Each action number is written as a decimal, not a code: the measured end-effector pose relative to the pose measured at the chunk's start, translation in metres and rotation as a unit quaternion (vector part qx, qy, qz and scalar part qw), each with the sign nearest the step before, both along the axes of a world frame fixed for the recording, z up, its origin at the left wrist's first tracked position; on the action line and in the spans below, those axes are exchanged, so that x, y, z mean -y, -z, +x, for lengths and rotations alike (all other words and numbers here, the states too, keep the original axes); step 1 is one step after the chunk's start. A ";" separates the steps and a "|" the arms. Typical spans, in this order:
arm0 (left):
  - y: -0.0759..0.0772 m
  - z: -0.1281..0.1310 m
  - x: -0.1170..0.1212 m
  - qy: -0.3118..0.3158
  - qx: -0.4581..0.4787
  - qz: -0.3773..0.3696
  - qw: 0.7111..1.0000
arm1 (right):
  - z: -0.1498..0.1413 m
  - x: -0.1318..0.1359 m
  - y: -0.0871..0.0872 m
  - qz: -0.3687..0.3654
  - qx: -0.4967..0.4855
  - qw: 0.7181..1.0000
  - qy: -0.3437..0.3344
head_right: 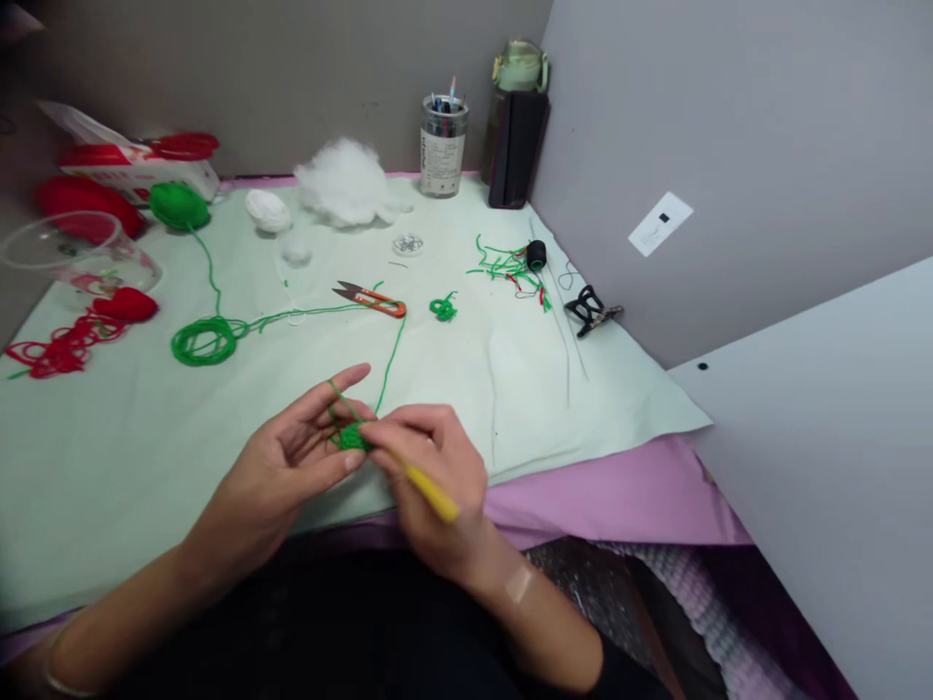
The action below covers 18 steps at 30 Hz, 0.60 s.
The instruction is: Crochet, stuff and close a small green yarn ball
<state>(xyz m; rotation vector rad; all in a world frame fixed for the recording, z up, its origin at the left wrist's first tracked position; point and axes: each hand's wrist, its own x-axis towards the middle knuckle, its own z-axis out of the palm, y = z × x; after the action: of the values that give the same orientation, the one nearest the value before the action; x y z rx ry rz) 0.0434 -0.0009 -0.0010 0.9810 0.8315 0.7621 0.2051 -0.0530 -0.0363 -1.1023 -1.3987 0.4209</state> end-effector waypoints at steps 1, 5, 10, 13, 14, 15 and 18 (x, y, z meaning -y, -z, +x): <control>0.000 0.001 0.001 -0.003 0.008 -0.012 1.000 | -0.001 0.002 0.002 0.043 0.083 0.995 0.026; -0.003 0.001 0.003 0.035 0.054 -0.089 0.994 | -0.003 0.004 0.004 0.105 0.161 0.980 0.042; -0.008 -0.007 -0.003 0.075 0.092 -0.118 0.986 | 0.006 0.002 -0.011 0.041 0.015 0.999 -0.016; -0.010 -0.011 -0.009 0.066 0.081 -0.103 0.989 | 0.012 0.001 -0.014 0.025 -0.070 0.996 -0.049; -0.010 -0.012 -0.011 0.066 0.075 -0.098 0.990 | 0.014 0.001 -0.014 0.016 -0.105 0.993 -0.060; -0.011 -0.013 -0.013 0.070 0.068 -0.092 0.991 | 0.016 0.000 -0.013 0.005 -0.140 0.988 -0.072; -0.013 -0.016 -0.016 0.084 0.052 -0.081 0.992 | 0.019 -0.003 -0.012 -0.029 -0.231 0.967 -0.107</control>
<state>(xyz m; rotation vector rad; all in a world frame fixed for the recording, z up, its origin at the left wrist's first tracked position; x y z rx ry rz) 0.0274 0.0148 0.0117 0.8477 0.7000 0.5867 0.2242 -0.0496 -0.0242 -0.8308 -1.0947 0.8236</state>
